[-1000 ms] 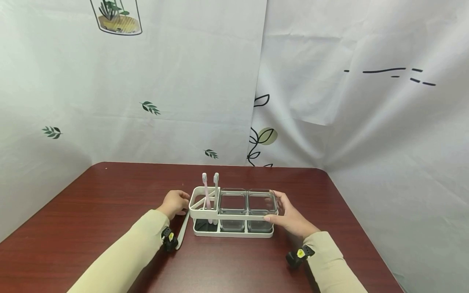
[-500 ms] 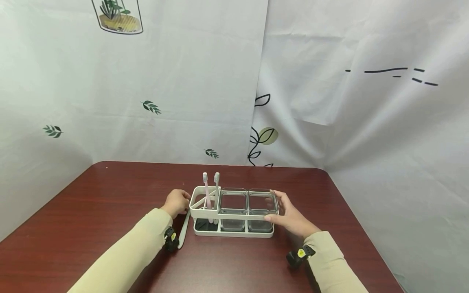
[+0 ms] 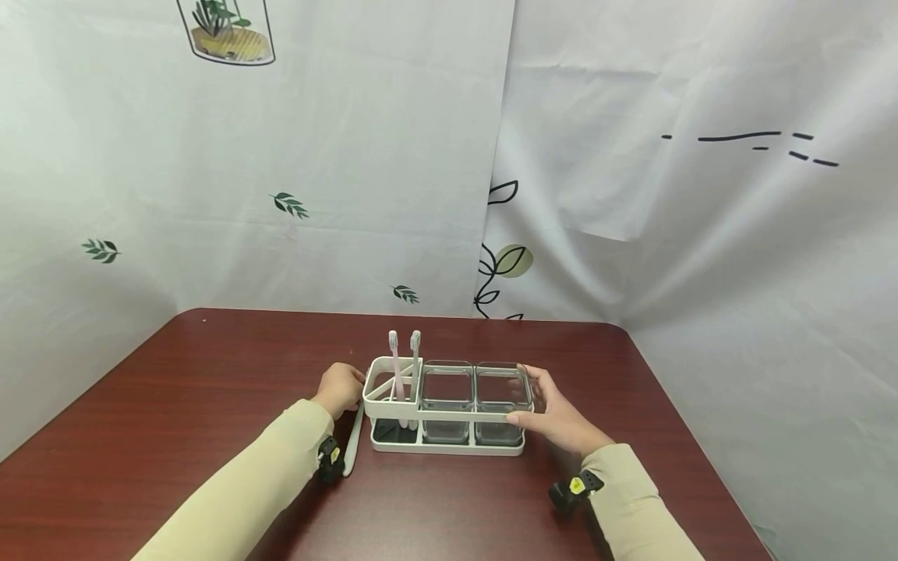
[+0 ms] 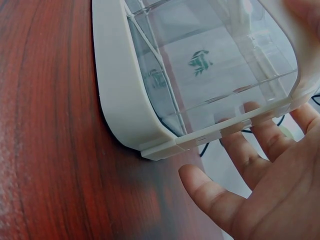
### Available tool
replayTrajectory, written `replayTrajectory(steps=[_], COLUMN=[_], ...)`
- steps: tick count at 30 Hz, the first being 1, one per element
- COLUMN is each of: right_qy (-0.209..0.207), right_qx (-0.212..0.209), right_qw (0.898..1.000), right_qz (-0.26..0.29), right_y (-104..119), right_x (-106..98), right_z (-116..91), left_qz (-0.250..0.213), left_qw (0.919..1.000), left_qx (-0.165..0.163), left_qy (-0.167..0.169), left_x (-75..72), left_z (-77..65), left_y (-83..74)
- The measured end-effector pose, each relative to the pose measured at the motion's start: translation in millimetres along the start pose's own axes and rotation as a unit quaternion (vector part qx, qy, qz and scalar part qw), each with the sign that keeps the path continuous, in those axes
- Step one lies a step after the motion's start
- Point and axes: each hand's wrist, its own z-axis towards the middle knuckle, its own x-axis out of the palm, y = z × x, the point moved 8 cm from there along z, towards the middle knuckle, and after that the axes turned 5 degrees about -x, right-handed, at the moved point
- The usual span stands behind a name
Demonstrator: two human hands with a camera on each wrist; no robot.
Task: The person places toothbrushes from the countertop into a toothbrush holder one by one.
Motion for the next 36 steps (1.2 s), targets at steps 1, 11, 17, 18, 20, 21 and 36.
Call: replayTrajectory(steps=[1,11,17,18,20,21,36], right_qy=[0.000,0.002,0.000,0.000,-0.002,-0.002,-0.004], right_qx=[0.000,0.002,0.002,0.003,0.003,0.003,0.005], right_qw=[1.000,1.000,1.000,1.000,1.000,1.000,1.000], right_qz=[0.001,0.001,-0.001,-0.001,-0.001,0.000,0.002], right_y=[0,0,0,0,1,1,1], right_x=[0,1,1,1,1,1,1], right_z=[0,0,0,0,0,0,-1], left_qz=[-0.002,-0.070,-0.119,-0.127,-0.142,-0.153,-0.254], left_qw=[1.0000,0.9970,0.9919,0.9909,0.9885,0.9866,0.9635], left_qx=[-0.002,-0.032,-0.040,-0.042,-0.047,-0.048,-0.056], left_qy=[-0.002,0.005,0.017,0.020,0.027,0.031,0.063], left_x=[-0.4,-3.5,-5.3,-5.2,-4.7,-4.5,-16.5], left_z=[-0.1,-3.9,-4.0,-3.5,-1.9,-1.3,-0.7], left_y=[0.2,5.6,6.7,6.8,7.8,8.1,7.4])
